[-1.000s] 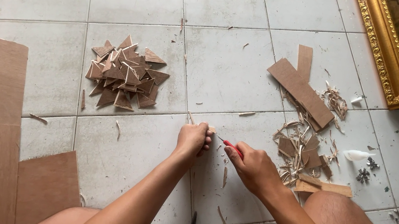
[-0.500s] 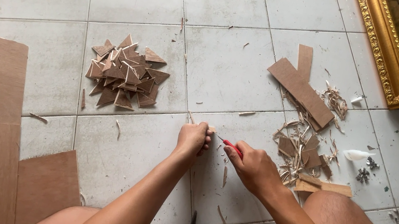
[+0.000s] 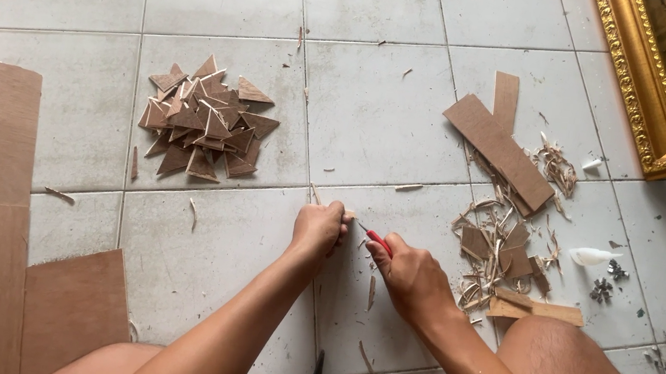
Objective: The person sits on a tiled floor and uses a red utility knife to cut small rectangular pieces of wood veneer. They repeatedly score and snap the veneer into smaller pieces, accumulating a pile of cut fragments on the floor.
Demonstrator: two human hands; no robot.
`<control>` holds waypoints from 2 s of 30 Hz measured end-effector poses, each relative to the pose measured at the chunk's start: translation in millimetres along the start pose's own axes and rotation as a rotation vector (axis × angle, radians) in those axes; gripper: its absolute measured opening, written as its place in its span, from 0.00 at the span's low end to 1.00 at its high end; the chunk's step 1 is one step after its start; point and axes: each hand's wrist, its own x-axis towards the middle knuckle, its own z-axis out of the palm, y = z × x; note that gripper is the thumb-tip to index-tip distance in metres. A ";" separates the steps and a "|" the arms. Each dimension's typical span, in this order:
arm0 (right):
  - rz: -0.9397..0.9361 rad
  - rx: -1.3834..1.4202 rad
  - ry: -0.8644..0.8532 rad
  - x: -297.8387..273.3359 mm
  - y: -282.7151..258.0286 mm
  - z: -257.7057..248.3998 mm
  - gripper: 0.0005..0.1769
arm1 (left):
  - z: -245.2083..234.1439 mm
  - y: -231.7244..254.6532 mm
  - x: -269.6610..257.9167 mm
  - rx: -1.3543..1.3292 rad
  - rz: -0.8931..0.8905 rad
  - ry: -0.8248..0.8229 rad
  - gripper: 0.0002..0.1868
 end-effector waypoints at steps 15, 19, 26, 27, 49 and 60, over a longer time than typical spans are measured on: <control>-0.002 0.075 -0.041 21.7 16.9 14.6 0.42 | 3.3 -8.3 2.4 0.052 0.067 0.046 0.18; 0.021 0.102 -0.048 2.6 7.8 3.5 0.41 | 2.3 -10.1 2.5 0.059 0.063 0.050 0.19; 0.018 0.084 -0.065 5.1 9.0 6.6 0.42 | 1.5 0.9 -13.1 0.093 0.066 0.057 0.20; 0.017 0.073 -0.071 6.9 10.5 10.1 0.43 | 1.8 2.2 -15.0 0.098 0.060 0.064 0.20; 0.228 -0.095 -0.135 10.0 -5.6 11.8 0.39 | -1.7 -4.5 2.4 0.005 -0.055 -0.070 0.13; 0.542 1.196 -0.032 -8.6 -23.1 -19.8 0.39 | -12.2 35.2 -52.5 0.144 0.157 -0.491 0.22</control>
